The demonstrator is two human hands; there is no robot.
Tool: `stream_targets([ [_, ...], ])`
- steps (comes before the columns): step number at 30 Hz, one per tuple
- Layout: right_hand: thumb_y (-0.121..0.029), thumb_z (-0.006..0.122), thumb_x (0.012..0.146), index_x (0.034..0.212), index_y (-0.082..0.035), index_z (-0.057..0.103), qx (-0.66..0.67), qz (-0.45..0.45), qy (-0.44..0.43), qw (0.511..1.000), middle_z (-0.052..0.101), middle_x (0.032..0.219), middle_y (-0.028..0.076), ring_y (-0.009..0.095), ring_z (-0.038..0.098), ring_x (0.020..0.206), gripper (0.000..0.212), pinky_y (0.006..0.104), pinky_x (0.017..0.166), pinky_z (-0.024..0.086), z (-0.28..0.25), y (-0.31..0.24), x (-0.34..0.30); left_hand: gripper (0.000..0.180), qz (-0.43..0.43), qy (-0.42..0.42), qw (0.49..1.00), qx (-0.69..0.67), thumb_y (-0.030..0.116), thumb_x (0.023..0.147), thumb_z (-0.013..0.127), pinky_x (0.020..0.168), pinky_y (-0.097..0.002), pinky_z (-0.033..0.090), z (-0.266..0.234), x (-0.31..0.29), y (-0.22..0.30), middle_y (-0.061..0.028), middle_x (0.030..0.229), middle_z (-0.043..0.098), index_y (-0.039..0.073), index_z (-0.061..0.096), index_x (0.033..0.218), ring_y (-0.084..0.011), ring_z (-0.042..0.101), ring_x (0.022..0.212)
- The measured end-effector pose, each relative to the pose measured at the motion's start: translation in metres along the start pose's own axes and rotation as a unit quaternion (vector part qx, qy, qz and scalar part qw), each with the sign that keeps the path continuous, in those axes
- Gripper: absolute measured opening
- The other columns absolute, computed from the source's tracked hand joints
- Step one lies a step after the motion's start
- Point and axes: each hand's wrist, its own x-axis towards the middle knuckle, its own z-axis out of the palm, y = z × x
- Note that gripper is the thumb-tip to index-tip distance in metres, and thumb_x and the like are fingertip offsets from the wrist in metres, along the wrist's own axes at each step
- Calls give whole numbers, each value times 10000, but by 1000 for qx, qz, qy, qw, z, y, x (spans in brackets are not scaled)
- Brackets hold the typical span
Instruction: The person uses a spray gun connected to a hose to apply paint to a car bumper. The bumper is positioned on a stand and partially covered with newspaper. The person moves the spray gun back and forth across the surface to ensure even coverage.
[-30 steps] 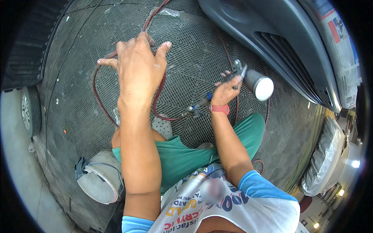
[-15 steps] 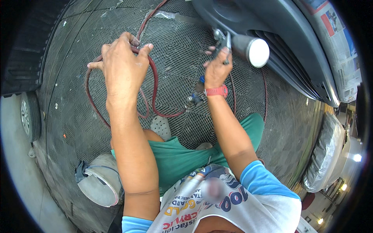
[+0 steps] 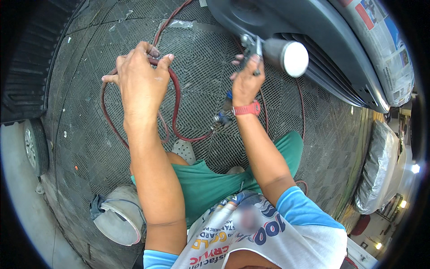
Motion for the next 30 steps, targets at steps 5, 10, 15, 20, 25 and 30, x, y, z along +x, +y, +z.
stream_targets([
  [5, -460, 510, 1111, 1570, -36, 485, 57, 15, -70, 996, 710, 979, 93, 124, 673, 806, 626, 248, 510, 510, 14, -7, 11, 375, -18, 0, 1000, 10, 360, 923, 804, 1166, -852, 97, 0, 2, -2, -116, 993, 755, 69, 728, 1147, -345, 589, 1291],
  [10, -489, 416, 1136, 1340, 22, 597, -6, 23, -8, 1000, 715, 1037, 126, 162, 702, 866, 579, 238, 505, 541, -32, -21, -3, 403, 13, -2, 1000, 0, 416, 899, 807, 1137, -843, 162, 5, 0, -8, -111, 975, 754, 76, 730, 1101, -362, 630, 1180],
  [15, -373, 500, 1124, 1530, 29, 480, -57, -20, 28, 998, 699, 1124, 148, 178, 679, 947, 572, 306, 736, 566, -46, -42, 0, 416, -8, 24, 1000, 2, 445, 906, 790, 1150, -818, 172, -5, 5, -8, -107, 1032, 753, 95, 728, 1121, -361, 620, 1208],
  [20, -294, 559, 1092, 1519, 82, 475, -142, -111, 23, 983, 630, 1376, 333, 430, 640, 1262, 575, 453, 1077, 488, -8, -44, 24, 431, -27, 76, 997, 2, 470, 910, 784, 1155, -804, 170, -10, 5, -18, -90, 1050, 750, 110, 721, 1139, -350, 612, 1223],
  [25, -315, 545, 1098, 1533, 55, 472, -84, -61, -66, 992, 676, 1271, 315, 429, 675, 1169, 575, 454, 1017, 522, 2, -37, 29, 408, -20, 77, 997, 0, 446, 906, 801, 1151, -810, 161, -10, 4, -19, -76, 1045, 752, 102, 719, 1109, -335, 623, 1187],
  [30, -288, 493, 1112, 1603, -44, 444, 2, -27, -64, 998, 737, 1007, 145, 193, 710, 882, 551, 351, 835, 566, -28, -40, 7, 379, -23, 6, 999, 35, 414, 900, 812, 1142, -814, 180, -12, -6, -9, -77, 992, 766, 90, 722, 1076, -333, 641, 1155],
])
